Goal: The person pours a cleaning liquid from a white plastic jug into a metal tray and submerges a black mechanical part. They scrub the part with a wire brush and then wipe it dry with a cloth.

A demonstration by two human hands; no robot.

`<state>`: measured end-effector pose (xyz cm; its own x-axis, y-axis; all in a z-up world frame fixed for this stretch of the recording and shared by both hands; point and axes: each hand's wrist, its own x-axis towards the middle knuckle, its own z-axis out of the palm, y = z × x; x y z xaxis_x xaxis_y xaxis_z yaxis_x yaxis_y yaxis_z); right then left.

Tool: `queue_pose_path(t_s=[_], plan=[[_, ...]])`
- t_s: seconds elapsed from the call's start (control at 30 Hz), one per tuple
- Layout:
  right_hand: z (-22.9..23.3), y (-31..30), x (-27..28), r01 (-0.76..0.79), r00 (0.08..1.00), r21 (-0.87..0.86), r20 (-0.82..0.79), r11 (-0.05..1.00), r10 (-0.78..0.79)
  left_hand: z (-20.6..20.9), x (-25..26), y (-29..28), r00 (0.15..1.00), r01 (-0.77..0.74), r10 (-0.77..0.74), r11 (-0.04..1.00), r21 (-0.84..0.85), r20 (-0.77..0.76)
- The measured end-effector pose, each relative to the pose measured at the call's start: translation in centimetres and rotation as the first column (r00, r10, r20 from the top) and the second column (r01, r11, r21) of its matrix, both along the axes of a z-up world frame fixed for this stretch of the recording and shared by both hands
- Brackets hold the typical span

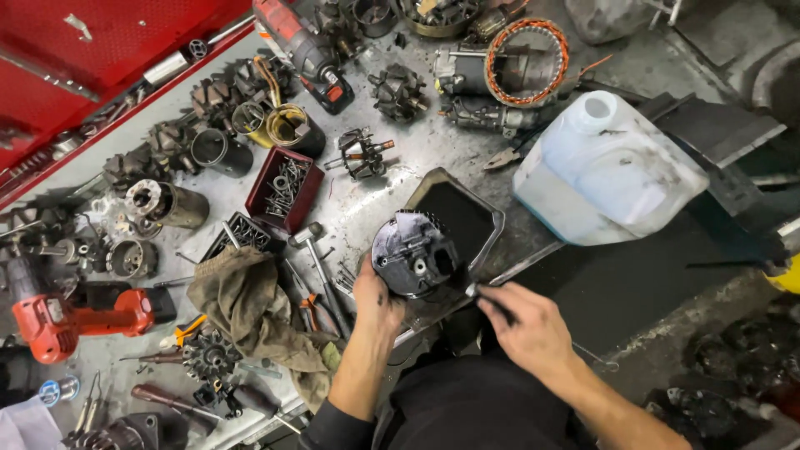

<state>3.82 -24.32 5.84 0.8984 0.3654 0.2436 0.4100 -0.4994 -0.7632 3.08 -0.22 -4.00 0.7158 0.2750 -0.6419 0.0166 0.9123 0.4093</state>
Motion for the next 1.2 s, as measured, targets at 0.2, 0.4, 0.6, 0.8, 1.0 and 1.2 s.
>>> queue_pose_path(t_s=[0.2, 0.4, 0.6, 0.8, 1.0, 1.2], plan=[[0.8, 0.5, 1.5, -0.006, 0.993, -0.005, -0.114, 1.000, 0.005, 0.0, 0.6, 0.1, 0.999, -0.044, 0.045, 0.996, 0.078, -0.009], [-0.4, 1.9, 1.1, 0.164, 0.986, 0.041, -0.030, 0.986, -0.163, -1.8, 0.3, -1.7, 0.997, -0.077, 0.076, 0.995, -0.071, -0.004], [-1.8, 3.8, -0.9, 0.161, 0.982, 0.192, 0.067, 0.968, -0.176, -2.3, 0.4, -2.1, 0.979, -0.172, 0.185, 0.975, -0.142, 0.088], [-0.4, 3.5, -0.6, 0.149, 0.977, 0.086, 0.138, 0.985, -0.160, -7.0, -1.7, -1.8, 0.962, -0.124, 0.166, 0.973, -0.193, 0.218], [-0.8, 2.6, -0.2, 0.026, 0.995, -0.027, 0.096, 0.999, -0.023, 3.9, -1.0, -1.3, 0.968, -0.242, 0.244, 0.969, -0.042, 0.056], [-5.0, 1.5, 4.2, -0.011, 0.998, -0.444, 0.053, 0.896, 0.038, 0.9, -3.3, -0.2, 0.981, -0.183, 0.177, 0.981, 0.068, 0.083]])
